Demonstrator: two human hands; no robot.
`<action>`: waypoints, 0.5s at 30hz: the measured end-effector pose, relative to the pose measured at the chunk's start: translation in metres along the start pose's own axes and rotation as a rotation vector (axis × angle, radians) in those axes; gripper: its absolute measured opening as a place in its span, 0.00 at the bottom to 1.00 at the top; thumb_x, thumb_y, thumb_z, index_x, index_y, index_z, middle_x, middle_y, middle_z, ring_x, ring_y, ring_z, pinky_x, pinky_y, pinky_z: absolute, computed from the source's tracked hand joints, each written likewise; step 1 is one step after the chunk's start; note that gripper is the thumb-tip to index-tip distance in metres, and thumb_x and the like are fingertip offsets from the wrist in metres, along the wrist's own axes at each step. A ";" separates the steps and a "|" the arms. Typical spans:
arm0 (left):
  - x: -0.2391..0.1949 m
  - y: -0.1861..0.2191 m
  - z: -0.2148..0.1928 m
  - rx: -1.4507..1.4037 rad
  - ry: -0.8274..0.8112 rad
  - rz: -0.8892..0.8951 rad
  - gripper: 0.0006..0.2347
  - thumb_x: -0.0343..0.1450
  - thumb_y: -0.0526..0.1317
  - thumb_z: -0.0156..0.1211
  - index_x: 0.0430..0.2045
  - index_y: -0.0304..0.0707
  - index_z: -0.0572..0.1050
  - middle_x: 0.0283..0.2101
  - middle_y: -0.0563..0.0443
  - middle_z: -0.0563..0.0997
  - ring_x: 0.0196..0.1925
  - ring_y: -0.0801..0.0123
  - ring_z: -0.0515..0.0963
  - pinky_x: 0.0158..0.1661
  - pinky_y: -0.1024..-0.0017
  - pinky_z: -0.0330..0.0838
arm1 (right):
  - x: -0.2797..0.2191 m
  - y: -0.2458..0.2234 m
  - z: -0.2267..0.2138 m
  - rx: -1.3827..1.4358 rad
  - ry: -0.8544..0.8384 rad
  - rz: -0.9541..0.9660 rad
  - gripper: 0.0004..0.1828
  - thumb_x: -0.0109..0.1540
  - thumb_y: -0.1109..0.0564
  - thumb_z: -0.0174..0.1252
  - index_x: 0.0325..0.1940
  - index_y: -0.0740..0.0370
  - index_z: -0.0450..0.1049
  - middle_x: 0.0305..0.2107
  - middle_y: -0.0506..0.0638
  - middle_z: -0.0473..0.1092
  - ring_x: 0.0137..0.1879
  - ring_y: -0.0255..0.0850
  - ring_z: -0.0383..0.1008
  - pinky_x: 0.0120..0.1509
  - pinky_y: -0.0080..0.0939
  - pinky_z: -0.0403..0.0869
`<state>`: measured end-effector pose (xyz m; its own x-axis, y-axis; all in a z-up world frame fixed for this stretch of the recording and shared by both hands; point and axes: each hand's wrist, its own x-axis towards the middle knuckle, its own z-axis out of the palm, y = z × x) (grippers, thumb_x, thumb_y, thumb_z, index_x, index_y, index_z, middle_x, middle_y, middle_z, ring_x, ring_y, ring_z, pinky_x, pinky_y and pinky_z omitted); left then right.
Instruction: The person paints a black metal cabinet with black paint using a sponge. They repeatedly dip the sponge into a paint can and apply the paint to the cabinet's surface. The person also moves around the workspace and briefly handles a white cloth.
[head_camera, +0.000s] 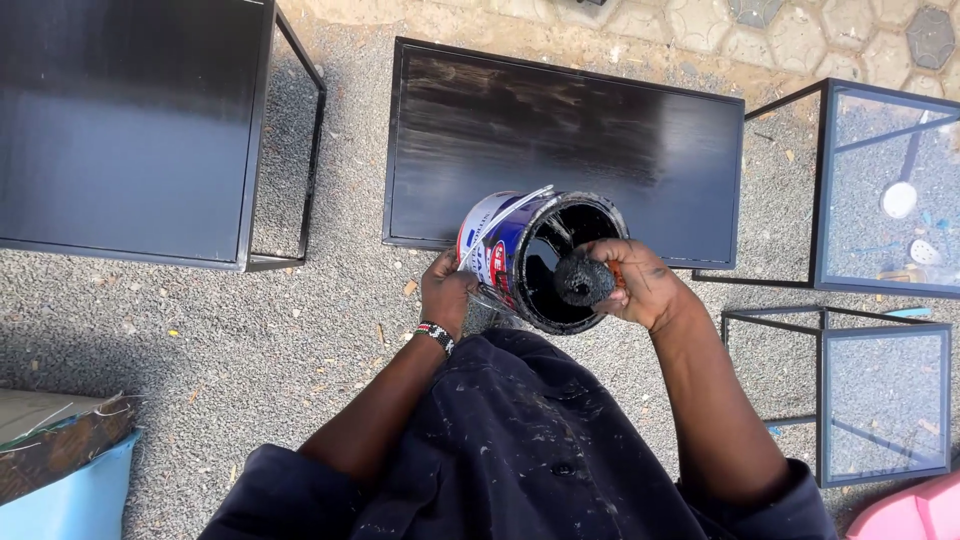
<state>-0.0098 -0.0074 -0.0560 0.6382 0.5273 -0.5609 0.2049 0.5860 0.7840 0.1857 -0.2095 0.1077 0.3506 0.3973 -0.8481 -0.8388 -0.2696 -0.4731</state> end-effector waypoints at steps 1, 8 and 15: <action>0.005 -0.003 -0.004 0.003 -0.005 0.000 0.32 0.61 0.24 0.56 0.65 0.33 0.87 0.33 0.47 0.86 0.36 0.65 0.80 0.41 0.66 0.71 | 0.004 -0.001 -0.003 0.005 0.002 -0.003 0.19 0.62 0.58 0.64 0.57 0.58 0.77 0.17 0.50 0.69 0.11 0.27 0.53 0.11 0.24 0.59; 0.039 -0.033 -0.034 0.082 -0.026 -0.096 0.34 0.62 0.26 0.54 0.69 0.36 0.84 0.41 0.43 0.88 0.36 0.65 0.79 0.35 0.68 0.71 | 0.023 0.012 -0.028 0.285 -0.118 -0.082 0.13 0.60 0.58 0.61 0.50 0.56 0.77 0.16 0.49 0.69 0.12 0.27 0.54 0.12 0.23 0.59; 0.018 -0.014 -0.011 0.244 -0.057 -0.302 0.35 0.71 0.27 0.52 0.83 0.27 0.68 0.57 0.25 0.84 0.41 0.55 0.88 0.35 0.63 0.80 | 0.019 0.042 -0.050 0.417 -0.146 -0.103 0.07 0.60 0.56 0.60 0.43 0.55 0.75 0.15 0.48 0.67 0.12 0.27 0.56 0.13 0.22 0.60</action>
<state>-0.0090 0.0005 -0.0801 0.5609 0.3139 -0.7660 0.5561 0.5426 0.6296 0.1776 -0.2575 0.0600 0.4035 0.5308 -0.7452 -0.9093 0.1426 -0.3908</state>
